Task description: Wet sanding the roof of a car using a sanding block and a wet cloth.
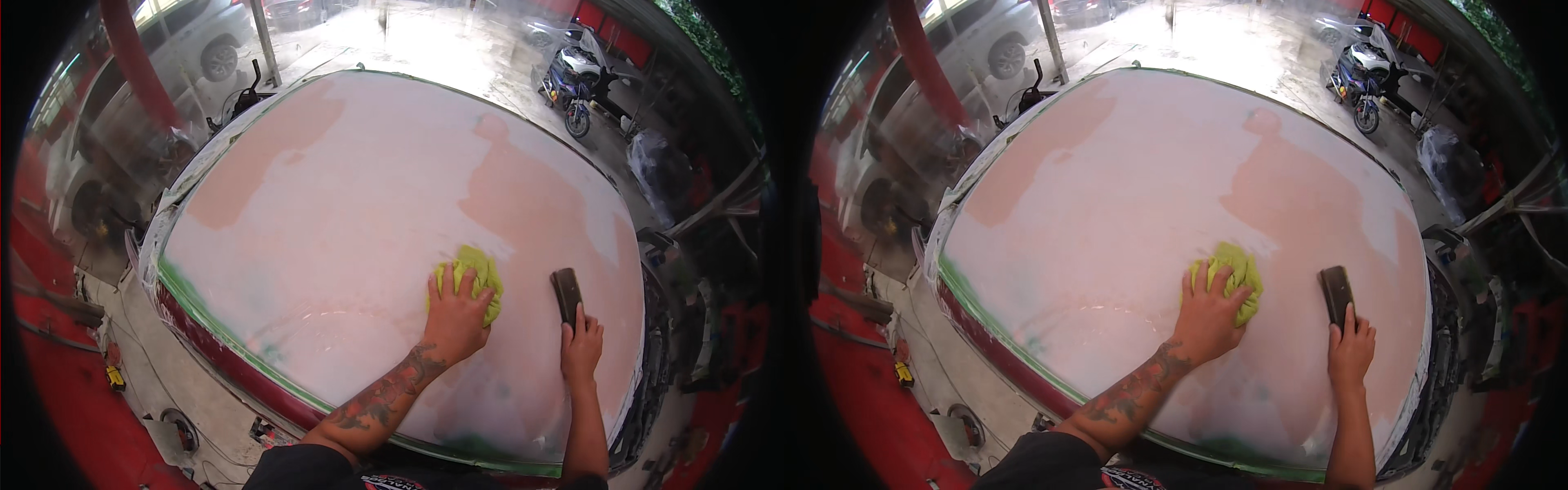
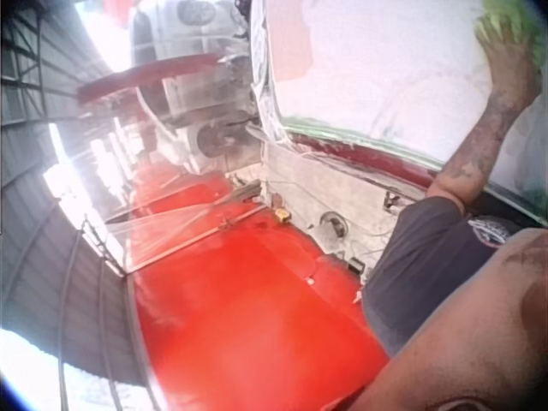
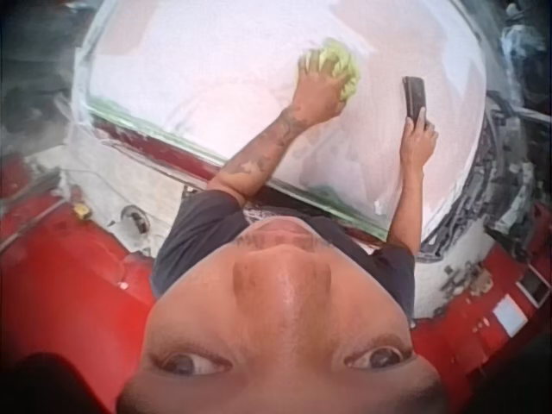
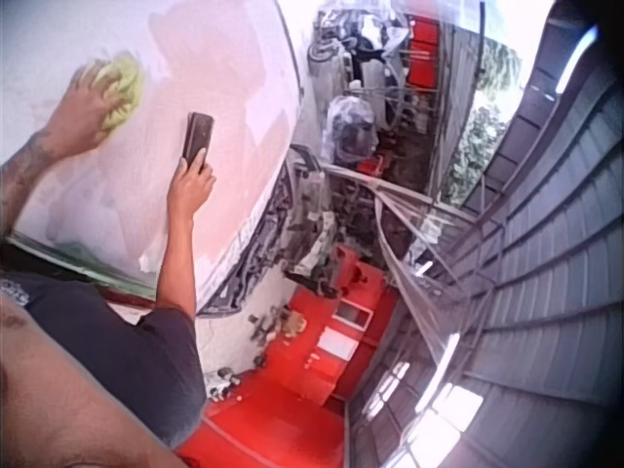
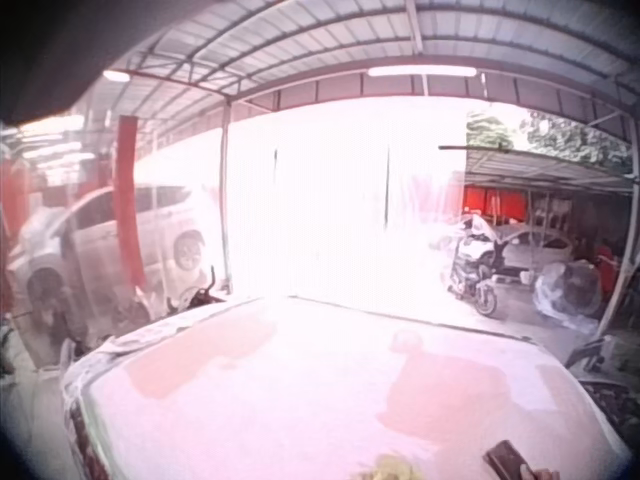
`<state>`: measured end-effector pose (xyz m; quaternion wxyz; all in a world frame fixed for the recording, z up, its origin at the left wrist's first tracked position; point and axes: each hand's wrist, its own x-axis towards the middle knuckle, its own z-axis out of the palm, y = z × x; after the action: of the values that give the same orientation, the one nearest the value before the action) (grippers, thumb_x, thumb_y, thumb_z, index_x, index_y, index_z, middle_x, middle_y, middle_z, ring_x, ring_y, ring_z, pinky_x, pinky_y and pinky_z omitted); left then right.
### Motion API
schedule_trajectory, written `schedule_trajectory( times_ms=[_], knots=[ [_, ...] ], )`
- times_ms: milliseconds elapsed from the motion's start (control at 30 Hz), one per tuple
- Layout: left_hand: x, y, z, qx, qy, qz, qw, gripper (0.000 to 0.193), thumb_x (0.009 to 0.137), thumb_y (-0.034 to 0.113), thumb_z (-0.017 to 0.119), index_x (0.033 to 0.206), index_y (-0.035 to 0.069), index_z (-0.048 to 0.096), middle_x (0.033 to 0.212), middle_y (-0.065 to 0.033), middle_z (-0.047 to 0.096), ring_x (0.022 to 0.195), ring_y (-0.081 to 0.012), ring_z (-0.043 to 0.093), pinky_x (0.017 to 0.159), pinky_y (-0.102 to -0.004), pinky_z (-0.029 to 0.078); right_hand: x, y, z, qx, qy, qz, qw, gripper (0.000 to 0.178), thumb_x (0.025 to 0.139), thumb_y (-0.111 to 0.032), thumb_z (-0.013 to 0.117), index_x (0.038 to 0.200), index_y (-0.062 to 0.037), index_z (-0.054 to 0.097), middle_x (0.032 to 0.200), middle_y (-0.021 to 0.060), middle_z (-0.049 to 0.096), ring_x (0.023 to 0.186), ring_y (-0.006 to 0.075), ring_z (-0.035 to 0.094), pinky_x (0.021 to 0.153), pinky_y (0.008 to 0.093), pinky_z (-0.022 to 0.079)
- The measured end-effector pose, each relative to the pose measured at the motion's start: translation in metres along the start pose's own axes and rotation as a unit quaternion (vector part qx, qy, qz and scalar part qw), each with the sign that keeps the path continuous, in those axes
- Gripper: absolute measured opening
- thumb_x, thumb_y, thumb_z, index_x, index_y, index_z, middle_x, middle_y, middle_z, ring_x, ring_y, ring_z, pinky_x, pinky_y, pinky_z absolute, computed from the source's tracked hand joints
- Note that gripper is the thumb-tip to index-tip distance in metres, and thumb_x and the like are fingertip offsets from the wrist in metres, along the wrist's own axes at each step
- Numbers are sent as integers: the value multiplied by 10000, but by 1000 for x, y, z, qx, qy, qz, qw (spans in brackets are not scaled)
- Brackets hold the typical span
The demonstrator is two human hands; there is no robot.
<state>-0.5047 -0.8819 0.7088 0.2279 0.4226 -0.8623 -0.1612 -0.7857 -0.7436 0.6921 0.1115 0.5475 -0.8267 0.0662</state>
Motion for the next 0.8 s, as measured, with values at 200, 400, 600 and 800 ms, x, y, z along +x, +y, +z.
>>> schedule_trajectory(
  times_ms=[200, 400, 600, 800],
  knots=[
    [7, 8, 10, -6, 11, 26, 1000, 531, 780, 271, 796, 1288, 190, 660, 1428, -173, 455, 1405, -496, 338, 1151, -686, 246, 109, 65, 43, -106, 3, 108, 988, 518, 1034, -356, 572, 1482, -98, 540, 1199, 175, 595, 1053, 361, 559, 920, 469, 504],
    [1, 0, 1, 5, 4, 6, 1000, 530, 783, 269, 794, 1290, 193, 658, 1431, -175, 453, 1413, -498, 326, 1154, -687, 242, -64, -43, -23, 8, -4, 3, 1000, 640, 904, -254, 736, 1490, -88, 539, 1228, 217, 571, 1047, 396, 529, 907, 488, 463],
    [0, 0, -2, 12, -11, 0, 1000, 530, 785, 274, 792, 1291, 191, 660, 1429, -183, 457, 1419, -502, 319, 1159, -685, 236, 20, -14, 1, -13, -15, 4, 1000, 550, 980, -301, 645, 1476, -84, 547, 1202, 199, 580, 1043, 366, 554, 891, 480, 485],
    [8, 8, 7, -13, 7, 23, 1000, 524, 776, 265, 791, 1279, 186, 667, 1425, -187, 461, 1412, -505, 326, 1154, -683, 236, 122, 21, 39, -101, -4, 89, 991, 524, 1033, -365, 577, 1484, -101, 535, 1182, 169, 589, 1053, 342, 563, 897, 473, 496]
  ],
)
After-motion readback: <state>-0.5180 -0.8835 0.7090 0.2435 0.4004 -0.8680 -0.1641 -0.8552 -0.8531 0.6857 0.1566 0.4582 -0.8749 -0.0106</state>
